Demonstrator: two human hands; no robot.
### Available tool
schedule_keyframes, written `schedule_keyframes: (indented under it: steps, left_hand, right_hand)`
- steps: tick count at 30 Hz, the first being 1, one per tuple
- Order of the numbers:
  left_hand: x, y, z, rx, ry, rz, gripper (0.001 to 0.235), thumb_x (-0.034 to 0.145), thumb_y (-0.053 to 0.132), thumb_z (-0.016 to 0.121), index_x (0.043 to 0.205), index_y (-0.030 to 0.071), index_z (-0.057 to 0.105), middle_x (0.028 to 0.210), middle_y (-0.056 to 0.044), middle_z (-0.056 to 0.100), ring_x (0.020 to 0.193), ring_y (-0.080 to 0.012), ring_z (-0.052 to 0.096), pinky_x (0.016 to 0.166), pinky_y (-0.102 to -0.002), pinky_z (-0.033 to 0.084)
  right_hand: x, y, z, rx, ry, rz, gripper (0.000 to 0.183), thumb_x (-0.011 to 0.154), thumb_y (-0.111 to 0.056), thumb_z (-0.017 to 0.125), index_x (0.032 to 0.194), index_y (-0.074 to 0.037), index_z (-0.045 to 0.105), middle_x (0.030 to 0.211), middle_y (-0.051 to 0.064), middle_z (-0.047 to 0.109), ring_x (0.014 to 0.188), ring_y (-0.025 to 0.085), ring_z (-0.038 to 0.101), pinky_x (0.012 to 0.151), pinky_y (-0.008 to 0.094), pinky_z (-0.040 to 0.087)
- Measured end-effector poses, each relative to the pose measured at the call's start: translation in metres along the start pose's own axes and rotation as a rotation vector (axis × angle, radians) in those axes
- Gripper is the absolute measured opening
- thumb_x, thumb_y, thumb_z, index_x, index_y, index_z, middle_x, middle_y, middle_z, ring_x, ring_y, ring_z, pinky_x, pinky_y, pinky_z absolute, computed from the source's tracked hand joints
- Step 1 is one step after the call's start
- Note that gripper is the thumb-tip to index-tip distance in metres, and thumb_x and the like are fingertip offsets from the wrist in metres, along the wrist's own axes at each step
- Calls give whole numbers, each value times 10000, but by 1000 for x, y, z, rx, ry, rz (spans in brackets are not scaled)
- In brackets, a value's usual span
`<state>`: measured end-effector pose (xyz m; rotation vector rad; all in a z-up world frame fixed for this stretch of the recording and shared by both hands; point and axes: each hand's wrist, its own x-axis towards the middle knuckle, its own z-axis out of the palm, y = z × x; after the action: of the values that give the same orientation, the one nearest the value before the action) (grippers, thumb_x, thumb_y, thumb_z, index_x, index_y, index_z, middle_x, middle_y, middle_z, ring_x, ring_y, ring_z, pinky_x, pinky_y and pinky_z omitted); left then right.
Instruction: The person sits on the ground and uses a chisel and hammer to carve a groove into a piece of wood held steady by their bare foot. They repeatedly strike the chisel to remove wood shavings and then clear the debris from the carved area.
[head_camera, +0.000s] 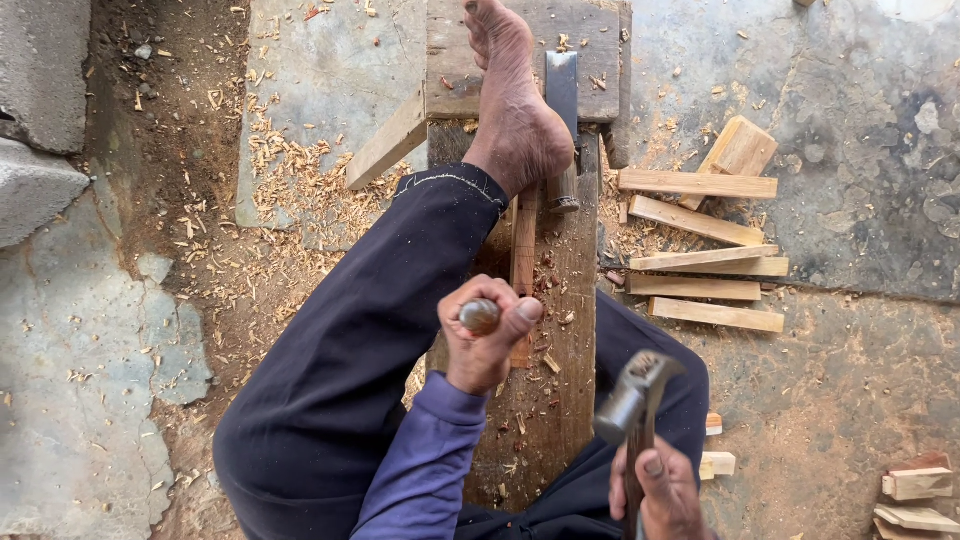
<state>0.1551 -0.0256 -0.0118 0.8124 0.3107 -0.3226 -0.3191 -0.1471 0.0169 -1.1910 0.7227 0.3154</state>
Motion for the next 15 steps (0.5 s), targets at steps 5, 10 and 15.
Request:
schedule_keyframes:
  steps: [5, 10, 15]
  left_hand:
    - [-10, 12, 7, 156, -63, -8, 1325, 676, 966, 331, 1557, 211, -308, 1678, -31, -282, 1532, -183, -267, 1225, -429, -61]
    - [-17, 18, 13, 213, -39, -65, 1338, 610, 979, 282, 1572, 219, -254, 1667, -36, -262, 1521, -229, -242, 1197, -527, -27]
    - [-27, 24, 23, 205, -1, -42, 1344, 555, 986, 271, 1561, 252, -237, 1650, 1, -273, 1507, -228, -240, 1169, -598, -24]
  right_hand:
    - [19, -123, 39, -467, -216, -92, 591, 901, -642, 556, 876, -53, 603, 585, 8, 571, 457, 86, 559, 378, 255, 486]
    - [0, -237, 93, -842, -313, -355, 496, 955, -573, 573, 906, -81, 622, 605, 42, 542, 505, 133, 519, 413, 299, 486]
    - [15, -258, 135, -1440, -314, -250, 542, 921, -645, 497, 944, -113, 603, 563, 119, 586, 531, 323, 640, 536, 464, 488]
